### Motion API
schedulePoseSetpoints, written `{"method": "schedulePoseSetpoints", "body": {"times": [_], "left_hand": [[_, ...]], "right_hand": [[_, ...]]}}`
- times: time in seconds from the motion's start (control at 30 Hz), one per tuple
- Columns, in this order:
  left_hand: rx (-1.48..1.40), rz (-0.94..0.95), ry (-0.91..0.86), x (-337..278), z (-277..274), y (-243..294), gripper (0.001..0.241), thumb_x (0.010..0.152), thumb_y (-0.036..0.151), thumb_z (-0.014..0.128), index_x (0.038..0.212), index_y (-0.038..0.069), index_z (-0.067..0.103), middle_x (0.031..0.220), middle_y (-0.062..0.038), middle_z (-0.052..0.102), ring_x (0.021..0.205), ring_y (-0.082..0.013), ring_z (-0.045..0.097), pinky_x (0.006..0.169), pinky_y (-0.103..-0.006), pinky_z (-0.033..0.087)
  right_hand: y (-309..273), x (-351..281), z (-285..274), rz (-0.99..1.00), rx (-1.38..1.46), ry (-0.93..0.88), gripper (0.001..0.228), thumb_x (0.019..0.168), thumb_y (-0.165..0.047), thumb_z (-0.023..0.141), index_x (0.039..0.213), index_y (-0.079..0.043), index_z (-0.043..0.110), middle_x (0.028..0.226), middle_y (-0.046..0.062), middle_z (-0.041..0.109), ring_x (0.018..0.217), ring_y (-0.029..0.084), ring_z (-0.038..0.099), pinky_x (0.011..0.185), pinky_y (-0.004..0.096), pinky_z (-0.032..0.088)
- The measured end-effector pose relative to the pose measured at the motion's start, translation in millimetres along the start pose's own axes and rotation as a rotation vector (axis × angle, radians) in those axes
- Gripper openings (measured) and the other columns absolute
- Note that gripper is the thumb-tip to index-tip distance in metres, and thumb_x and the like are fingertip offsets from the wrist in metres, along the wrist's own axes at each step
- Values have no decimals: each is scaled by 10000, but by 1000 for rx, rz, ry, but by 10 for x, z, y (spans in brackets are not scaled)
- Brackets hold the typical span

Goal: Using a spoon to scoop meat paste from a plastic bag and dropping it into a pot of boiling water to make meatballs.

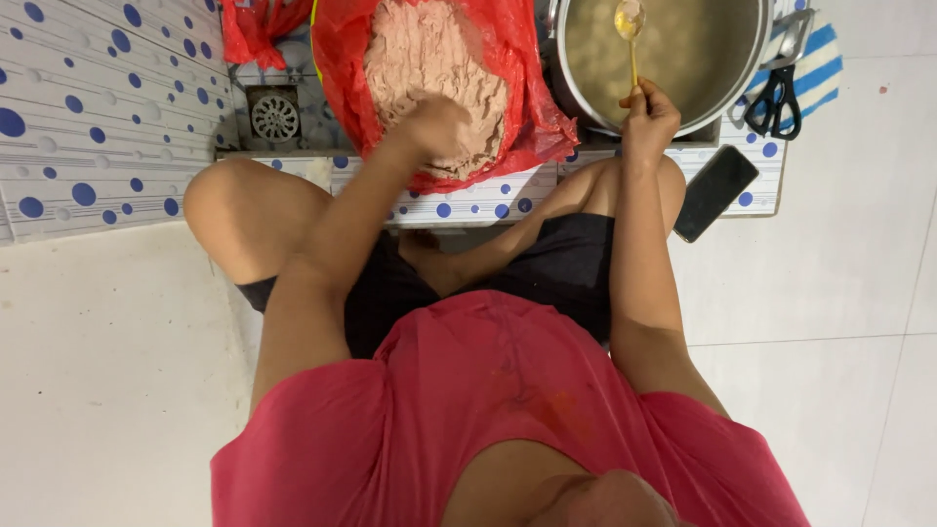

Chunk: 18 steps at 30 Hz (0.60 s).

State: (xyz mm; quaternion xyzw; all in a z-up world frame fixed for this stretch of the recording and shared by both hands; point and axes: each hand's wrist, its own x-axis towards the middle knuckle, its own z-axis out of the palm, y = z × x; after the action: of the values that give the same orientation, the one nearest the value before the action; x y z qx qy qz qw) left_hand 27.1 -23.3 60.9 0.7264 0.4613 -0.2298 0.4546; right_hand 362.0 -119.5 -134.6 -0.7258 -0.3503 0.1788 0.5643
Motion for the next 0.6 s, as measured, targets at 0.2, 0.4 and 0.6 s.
{"method": "schedulePoseSetpoints", "body": {"times": [0.2, 0.4, 0.6], "left_hand": [[-463, 401, 543, 659, -76, -1055, 523, 1044, 83, 727, 717, 218, 342, 751, 65, 438, 619, -88, 401, 581, -210, 410], [-856, 635, 786, 222, -265, -777, 73, 968, 137, 567, 956, 198, 528, 951, 17, 538, 854, -167, 490, 723, -309, 376], [-1420, 895, 741, 489, -188, -958, 440, 970, 288, 752, 644, 244, 459, 615, 99, 315, 557, -47, 278, 547, -264, 196]], "right_hand": [[-99, 15, 45, 72, 74, 11, 225, 957, -76, 649, 1100, -25, 816, 681, 36, 715, 408, 89, 457, 365, 258, 374], [-95, 10, 10, 178, 249, 46, 224, 964, -78, 651, 1104, 37, 783, 694, 83, 700, 369, 102, 454, 336, 236, 345], [78, 125, -338, 271, 417, 191, 193, 967, -93, 692, 1104, 16, 771, 703, 127, 705, 366, 121, 426, 324, 268, 288]]}}
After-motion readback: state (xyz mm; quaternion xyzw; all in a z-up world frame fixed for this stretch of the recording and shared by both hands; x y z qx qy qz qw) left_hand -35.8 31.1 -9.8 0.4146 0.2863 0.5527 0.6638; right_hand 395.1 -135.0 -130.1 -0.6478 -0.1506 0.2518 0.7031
